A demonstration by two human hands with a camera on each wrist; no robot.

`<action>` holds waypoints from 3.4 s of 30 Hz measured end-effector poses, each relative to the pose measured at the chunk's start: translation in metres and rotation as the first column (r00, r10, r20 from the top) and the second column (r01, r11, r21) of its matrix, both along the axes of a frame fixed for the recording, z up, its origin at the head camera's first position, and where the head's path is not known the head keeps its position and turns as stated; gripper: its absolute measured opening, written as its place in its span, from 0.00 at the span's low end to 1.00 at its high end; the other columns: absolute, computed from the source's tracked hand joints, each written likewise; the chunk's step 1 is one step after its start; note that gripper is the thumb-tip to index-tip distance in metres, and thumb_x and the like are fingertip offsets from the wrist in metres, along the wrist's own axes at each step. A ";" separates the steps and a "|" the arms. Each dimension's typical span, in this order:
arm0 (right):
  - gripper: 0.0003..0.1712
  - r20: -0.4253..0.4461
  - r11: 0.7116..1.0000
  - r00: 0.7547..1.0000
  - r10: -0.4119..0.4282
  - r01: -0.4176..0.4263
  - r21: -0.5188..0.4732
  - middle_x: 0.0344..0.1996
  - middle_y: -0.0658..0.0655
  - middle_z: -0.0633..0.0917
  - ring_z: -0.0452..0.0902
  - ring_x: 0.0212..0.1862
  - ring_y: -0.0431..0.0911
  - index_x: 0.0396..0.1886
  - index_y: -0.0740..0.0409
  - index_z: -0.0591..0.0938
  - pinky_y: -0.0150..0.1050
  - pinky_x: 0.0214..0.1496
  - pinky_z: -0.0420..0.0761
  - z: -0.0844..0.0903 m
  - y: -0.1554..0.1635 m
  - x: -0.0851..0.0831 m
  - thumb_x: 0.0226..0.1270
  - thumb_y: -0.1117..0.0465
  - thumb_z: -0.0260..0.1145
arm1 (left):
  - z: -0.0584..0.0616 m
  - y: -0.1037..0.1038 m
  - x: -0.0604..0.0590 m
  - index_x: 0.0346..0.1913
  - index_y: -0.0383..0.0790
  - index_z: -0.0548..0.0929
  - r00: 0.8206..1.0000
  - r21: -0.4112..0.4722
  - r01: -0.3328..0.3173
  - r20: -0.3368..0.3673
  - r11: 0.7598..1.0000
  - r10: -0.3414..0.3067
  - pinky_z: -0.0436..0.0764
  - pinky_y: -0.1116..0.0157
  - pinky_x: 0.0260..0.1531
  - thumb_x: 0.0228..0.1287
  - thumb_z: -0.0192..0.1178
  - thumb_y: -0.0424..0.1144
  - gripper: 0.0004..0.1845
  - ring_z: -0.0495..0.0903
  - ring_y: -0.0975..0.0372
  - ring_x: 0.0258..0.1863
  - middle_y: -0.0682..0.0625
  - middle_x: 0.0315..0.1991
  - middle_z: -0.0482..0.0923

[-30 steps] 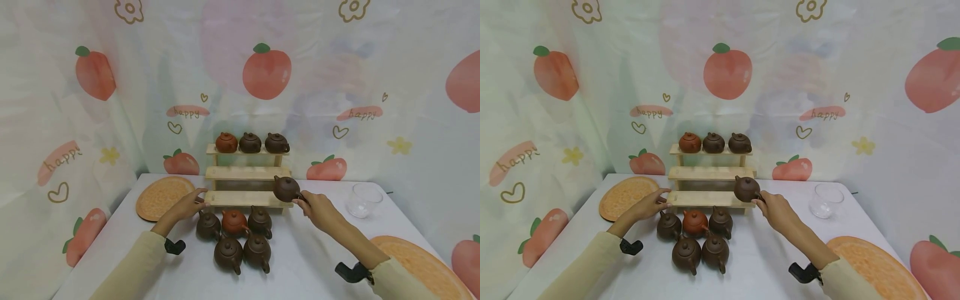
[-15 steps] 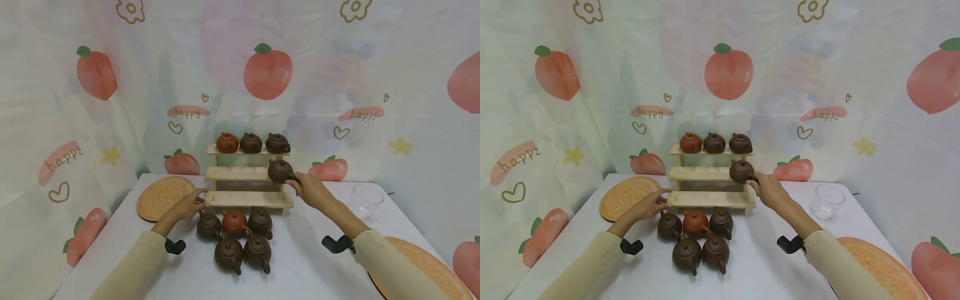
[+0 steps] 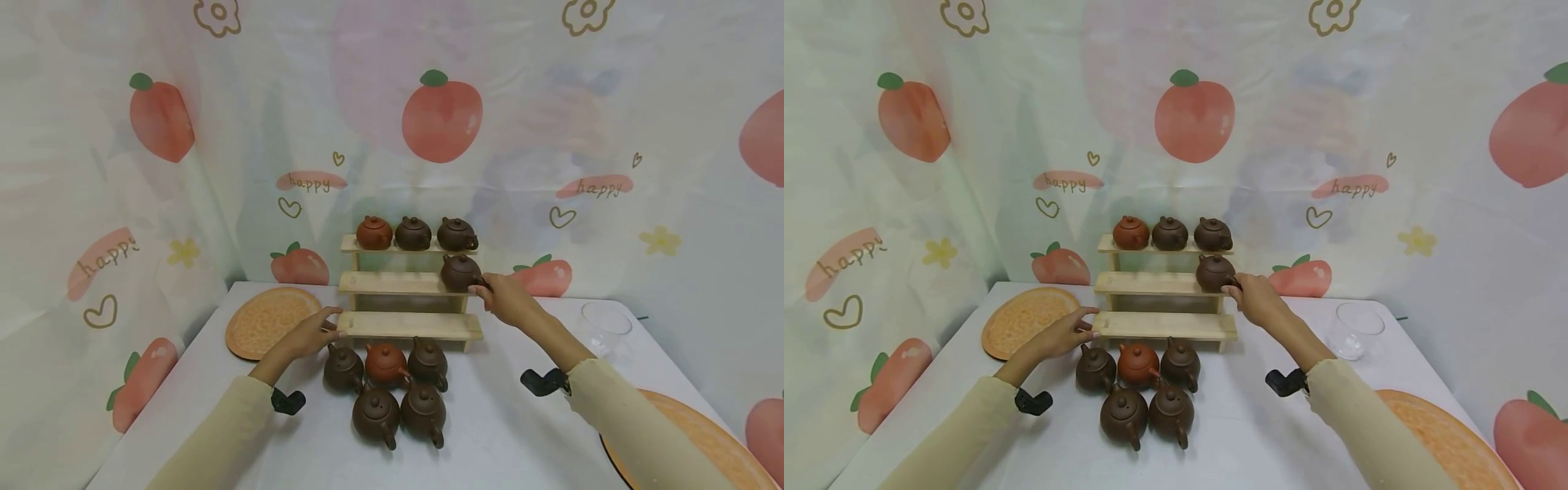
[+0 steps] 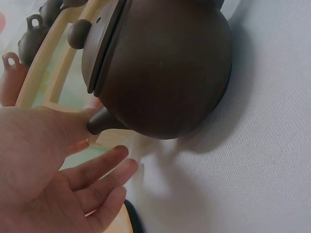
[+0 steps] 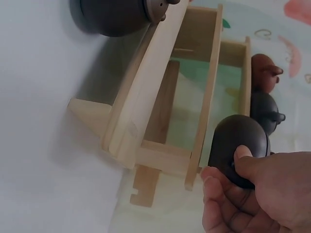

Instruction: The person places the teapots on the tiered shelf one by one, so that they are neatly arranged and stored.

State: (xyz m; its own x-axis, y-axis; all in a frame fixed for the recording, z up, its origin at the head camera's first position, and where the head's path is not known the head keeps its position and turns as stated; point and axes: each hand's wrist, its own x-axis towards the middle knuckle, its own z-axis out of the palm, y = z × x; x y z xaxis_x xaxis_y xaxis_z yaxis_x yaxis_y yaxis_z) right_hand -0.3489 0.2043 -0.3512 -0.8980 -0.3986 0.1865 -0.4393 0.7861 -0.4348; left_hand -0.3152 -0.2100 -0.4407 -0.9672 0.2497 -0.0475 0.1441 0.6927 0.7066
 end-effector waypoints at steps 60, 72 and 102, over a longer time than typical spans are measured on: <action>0.26 0.343 0.986 0.937 -0.062 0.005 0.165 0.22 0.53 0.84 0.80 0.28 0.45 0.37 0.63 0.85 0.42 0.36 0.77 -0.042 0.006 0.039 0.82 0.43 0.61 | 0.001 0.001 0.001 0.76 0.36 0.67 1.000 0.011 0.018 -0.012 1.000 -0.018 0.83 0.44 0.56 0.79 0.62 0.40 0.30 0.81 0.37 0.62 0.27 0.60 0.81; 0.27 0.344 0.981 0.919 0.190 -0.192 -0.029 0.18 0.50 0.82 0.76 0.24 0.41 0.26 0.57 0.85 0.38 0.30 0.75 -0.073 -0.032 0.083 0.79 0.41 0.64 | 0.000 0.001 0.000 0.76 0.38 0.67 1.000 0.004 0.017 -0.009 1.000 -0.017 0.82 0.43 0.56 0.79 0.63 0.42 0.30 0.81 0.37 0.62 0.27 0.61 0.81; 0.13 0.080 0.993 0.993 0.085 -0.091 0.076 0.22 0.46 0.76 0.70 0.28 0.42 0.33 0.55 0.80 0.41 0.32 0.72 -0.101 -0.045 0.089 0.75 0.53 0.69 | -0.002 0.000 -0.002 0.78 0.38 0.66 1.000 0.001 0.002 0.009 1.000 -0.002 0.81 0.42 0.58 0.79 0.62 0.43 0.31 0.80 0.38 0.63 0.27 0.62 0.80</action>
State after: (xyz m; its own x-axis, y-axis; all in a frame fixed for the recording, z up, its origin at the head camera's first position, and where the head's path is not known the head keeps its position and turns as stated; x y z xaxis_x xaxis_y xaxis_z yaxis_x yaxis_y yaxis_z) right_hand -0.2599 0.1596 -0.4520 -0.8692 -0.4875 0.0832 -0.4761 0.7793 -0.4075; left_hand -0.3171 -0.2100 -0.4430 -0.9663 0.2514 -0.0559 0.1390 0.6918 0.7085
